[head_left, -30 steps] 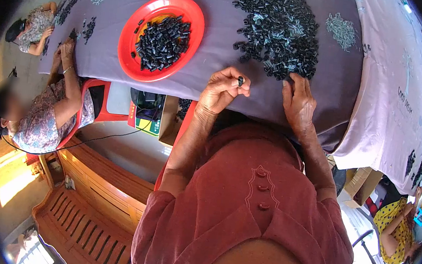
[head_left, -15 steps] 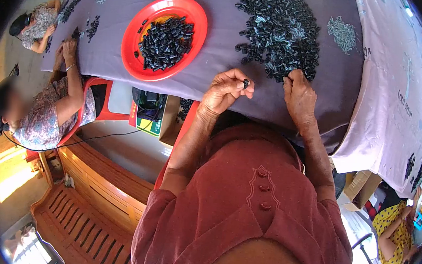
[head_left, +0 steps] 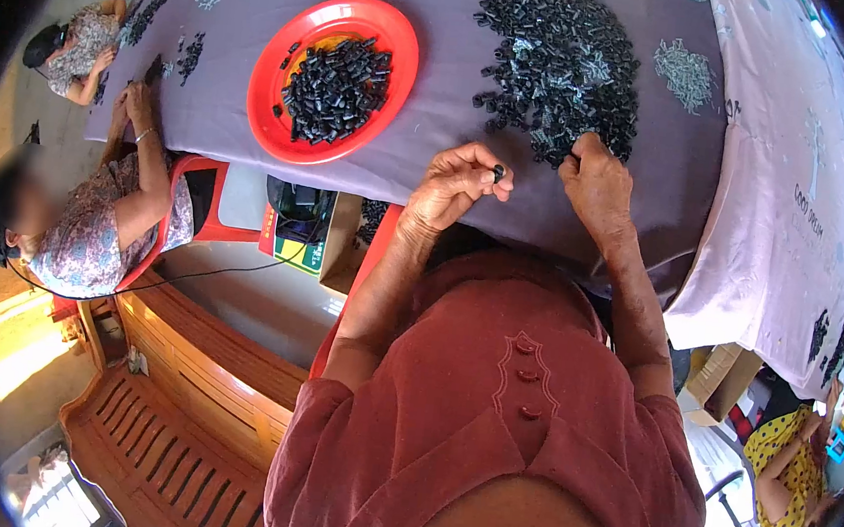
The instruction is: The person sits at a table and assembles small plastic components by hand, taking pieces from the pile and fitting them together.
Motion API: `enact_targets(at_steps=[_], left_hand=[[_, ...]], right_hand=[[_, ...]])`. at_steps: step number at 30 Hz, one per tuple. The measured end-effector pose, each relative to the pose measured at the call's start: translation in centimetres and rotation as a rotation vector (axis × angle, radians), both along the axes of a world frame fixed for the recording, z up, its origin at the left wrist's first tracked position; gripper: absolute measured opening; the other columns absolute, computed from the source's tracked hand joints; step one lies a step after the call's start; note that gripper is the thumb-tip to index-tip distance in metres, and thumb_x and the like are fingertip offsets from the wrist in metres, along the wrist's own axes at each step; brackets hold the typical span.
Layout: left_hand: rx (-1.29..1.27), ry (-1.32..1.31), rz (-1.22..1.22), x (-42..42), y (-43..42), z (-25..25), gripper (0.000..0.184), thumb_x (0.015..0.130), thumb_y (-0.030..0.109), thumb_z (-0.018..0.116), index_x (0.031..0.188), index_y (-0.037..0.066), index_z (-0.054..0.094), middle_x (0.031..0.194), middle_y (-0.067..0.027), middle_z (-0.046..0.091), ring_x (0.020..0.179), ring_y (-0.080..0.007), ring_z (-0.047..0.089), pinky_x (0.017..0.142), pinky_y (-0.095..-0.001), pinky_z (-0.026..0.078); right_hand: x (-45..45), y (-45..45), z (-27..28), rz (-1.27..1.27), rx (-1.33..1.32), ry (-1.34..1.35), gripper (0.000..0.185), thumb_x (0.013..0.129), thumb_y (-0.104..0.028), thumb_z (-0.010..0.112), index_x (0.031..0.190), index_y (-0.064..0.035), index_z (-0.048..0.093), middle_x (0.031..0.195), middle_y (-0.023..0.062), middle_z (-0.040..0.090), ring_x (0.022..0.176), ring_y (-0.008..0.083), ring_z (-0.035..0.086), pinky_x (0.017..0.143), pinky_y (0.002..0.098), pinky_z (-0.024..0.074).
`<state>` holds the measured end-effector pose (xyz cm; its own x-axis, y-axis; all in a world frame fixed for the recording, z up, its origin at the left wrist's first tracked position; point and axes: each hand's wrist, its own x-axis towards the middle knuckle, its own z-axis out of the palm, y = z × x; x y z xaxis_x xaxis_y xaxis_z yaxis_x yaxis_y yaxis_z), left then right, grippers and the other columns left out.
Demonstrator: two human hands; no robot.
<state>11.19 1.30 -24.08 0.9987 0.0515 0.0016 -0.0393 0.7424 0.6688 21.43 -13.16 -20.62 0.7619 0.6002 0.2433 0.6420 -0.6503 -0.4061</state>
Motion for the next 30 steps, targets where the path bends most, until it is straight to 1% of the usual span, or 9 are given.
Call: enact_targets(at_steps=[3, 8, 10, 12, 16, 18, 20, 23, 30], left_hand=[[-0.014, 0.007, 0.009, 0.1, -0.3, 0.0, 0.009, 0.066, 0.0, 0.047, 0.075, 0.0, 0.048, 0.073, -0.0132, 0.052, 0.065, -0.018, 0.05, 0.062, -0.028, 0.04], [-0.02, 0.001, 0.007, 0.1, -0.3, 0.1, 0.009, 0.067, 0.0, 0.047, 0.075, 0.0, 0.049, 0.073, -0.0131, 0.052, 0.065, -0.0183, 0.05, 0.062, -0.0284, 0.041], [-0.02, -0.006, 0.0, 0.2, -0.3, 0.1, 0.009, 0.067, 0.001, 0.047, 0.075, 0.0, 0.049, 0.073, -0.0131, 0.052, 0.065, -0.0184, 0.05, 0.062, -0.0284, 0.041], [0.026, 0.011, 0.018, 0.1, -0.3, 0.2, 0.01, 0.069, 0.008, 0.049, 0.074, 0.0, 0.048, 0.071, -0.0122, 0.05, 0.067, -0.0181, 0.047, 0.062, -0.0288, 0.039], [0.046, 0.009, 0.012, 0.1, -0.1, 0.3, 0.01, 0.069, 0.008, 0.049, 0.074, 0.0, 0.048, 0.071, -0.0121, 0.05, 0.067, -0.0179, 0.048, 0.062, -0.0288, 0.039], [-0.005, 0.0, 0.018, 0.1, -0.2, 0.1, 0.009, 0.067, 0.001, 0.048, 0.076, -0.001, 0.048, 0.073, -0.0131, 0.052, 0.065, -0.0182, 0.05, 0.061, -0.0276, 0.04], [-0.008, 0.001, 0.013, 0.2, -0.1, 0.0, 0.009, 0.067, 0.002, 0.048, 0.075, -0.001, 0.048, 0.073, -0.013, 0.052, 0.065, -0.0181, 0.05, 0.061, -0.0275, 0.04], [0.001, 0.01, 0.012, 0.2, 0.0, 0.0, 0.009, 0.067, 0.002, 0.048, 0.075, -0.001, 0.048, 0.073, -0.0129, 0.052, 0.064, -0.0178, 0.05, 0.061, -0.0272, 0.04], [0.008, 0.028, 0.013, 0.1, 0.2, 0.2, 0.008, 0.068, 0.003, 0.048, 0.075, -0.001, 0.048, 0.073, -0.0127, 0.051, 0.065, -0.0176, 0.049, 0.061, -0.0267, 0.04]], right_hand=[[-0.2, -0.3, -0.4, 0.008, 0.057, -0.019, 0.013, 0.061, -0.008, 0.05, 0.067, -0.0025, 0.04, 0.061, 0.0135, 0.049, 0.055, 0.0298, 0.05, 0.047, 0.0366, 0.0405], [-0.5, -1.0, -0.7, -0.006, 0.445, 0.104, 0.012, 0.061, -0.001, 0.049, 0.068, -0.0036, 0.04, 0.058, 0.0109, 0.046, 0.052, 0.0289, 0.047, 0.047, 0.0344, 0.0383], [-0.6, -1.2, -0.7, -0.015, 0.448, 0.121, 0.011, 0.061, 0.0, 0.048, 0.068, -0.0037, 0.04, 0.059, 0.0107, 0.046, 0.053, 0.0285, 0.047, 0.048, 0.034, 0.0384], [-0.6, -1.2, -0.8, -0.026, 0.448, 0.137, 0.011, 0.062, 0.001, 0.047, 0.069, -0.0038, 0.04, 0.059, 0.0106, 0.045, 0.053, 0.0281, 0.047, 0.048, 0.0337, 0.0384], [-0.4, -1.0, -1.5, -0.011, 0.438, 0.039, 0.01, 0.062, 0.002, 0.047, 0.068, -0.0037, 0.041, 0.063, 0.009, 0.046, 0.054, 0.0235, 0.048, 0.049, 0.0307, 0.0386], [-0.4, -1.1, -1.5, -0.013, 0.427, 0.039, 0.01, 0.062, 0.003, 0.047, 0.068, -0.0036, 0.041, 0.064, 0.0083, 0.047, 0.054, 0.0212, 0.048, 0.049, 0.0289, 0.0387], [-0.4, -1.5, -1.6, -0.043, 0.611, 0.164, 0.01, 0.062, 0.002, 0.048, 0.07, -0.0031, 0.045, 0.064, 0.0075, 0.047, 0.053, 0.0175, 0.047, 0.049, 0.0263, 0.0384], [-0.3, -2.2, -2.3, -0.077, 0.69, 0.294, 0.012, 0.063, 0.002, 0.048, 0.073, -0.003, 0.047, 0.065, 0.007, 0.047, 0.054, 0.0151, 0.047, 0.049, 0.0246, 0.0381], [-0.8, -1.1, -1.7, 0.055, 0.479, 0.022, 0.01, 0.065, -0.004, 0.05, 0.075, -0.0038, 0.048, 0.07, 0.0091, 0.048, 0.056, 0.0233, 0.049, 0.049, 0.0292, 0.0401]])
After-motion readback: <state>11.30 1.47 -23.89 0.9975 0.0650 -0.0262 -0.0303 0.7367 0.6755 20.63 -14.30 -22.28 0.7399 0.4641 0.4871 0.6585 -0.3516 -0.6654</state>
